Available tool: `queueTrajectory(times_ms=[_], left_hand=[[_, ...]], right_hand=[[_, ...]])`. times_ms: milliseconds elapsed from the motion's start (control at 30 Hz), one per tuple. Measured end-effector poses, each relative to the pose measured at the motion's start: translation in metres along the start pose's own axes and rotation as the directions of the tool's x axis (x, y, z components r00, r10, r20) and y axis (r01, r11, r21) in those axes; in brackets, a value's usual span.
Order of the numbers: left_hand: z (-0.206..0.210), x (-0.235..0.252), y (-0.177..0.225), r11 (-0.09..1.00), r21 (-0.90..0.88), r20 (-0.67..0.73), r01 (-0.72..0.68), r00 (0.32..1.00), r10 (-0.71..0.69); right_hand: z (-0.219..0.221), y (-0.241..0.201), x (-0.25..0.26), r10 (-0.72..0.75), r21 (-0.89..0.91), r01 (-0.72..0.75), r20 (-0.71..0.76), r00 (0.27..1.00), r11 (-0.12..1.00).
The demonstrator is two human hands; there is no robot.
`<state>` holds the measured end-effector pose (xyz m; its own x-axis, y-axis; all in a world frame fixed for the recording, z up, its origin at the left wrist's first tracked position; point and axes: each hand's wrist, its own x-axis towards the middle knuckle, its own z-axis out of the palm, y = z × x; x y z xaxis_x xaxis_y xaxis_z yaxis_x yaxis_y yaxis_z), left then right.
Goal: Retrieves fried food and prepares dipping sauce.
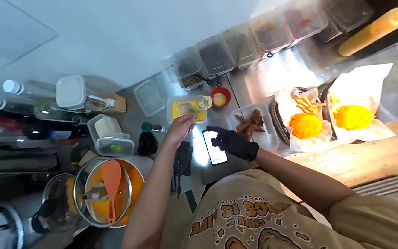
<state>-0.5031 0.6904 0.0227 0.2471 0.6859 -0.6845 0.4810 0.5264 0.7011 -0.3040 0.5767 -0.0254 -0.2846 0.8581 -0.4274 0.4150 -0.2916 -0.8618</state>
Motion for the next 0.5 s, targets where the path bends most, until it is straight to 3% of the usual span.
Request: queueTrajectory(times_ms=[100, 300, 500], left_hand=[[0.022, 0.010, 0.008, 0.989, 0.139, -0.022, -0.048, 0.998, 0.051], [0.050, 0.028, 0.037, 0.918, 0.388, -0.045, -0.075, 0.994, 0.100], [0.048, 0.032, 0.046, 0.911, 0.411, -0.034, -0.040, 0.998, 0.059]], right_hand=[[-0.025, -0.003, 0.012, 0.024, -0.011, -0.026, -0.109, 0.994, 1.000], [-0.063, -0.012, 0.047, 0.211, -0.139, -0.202, 0.054, 0.976, 0.969], [-0.078, -0.014, 0.064, 0.293, -0.150, -0.276, 0.107, 0.950, 0.949]])
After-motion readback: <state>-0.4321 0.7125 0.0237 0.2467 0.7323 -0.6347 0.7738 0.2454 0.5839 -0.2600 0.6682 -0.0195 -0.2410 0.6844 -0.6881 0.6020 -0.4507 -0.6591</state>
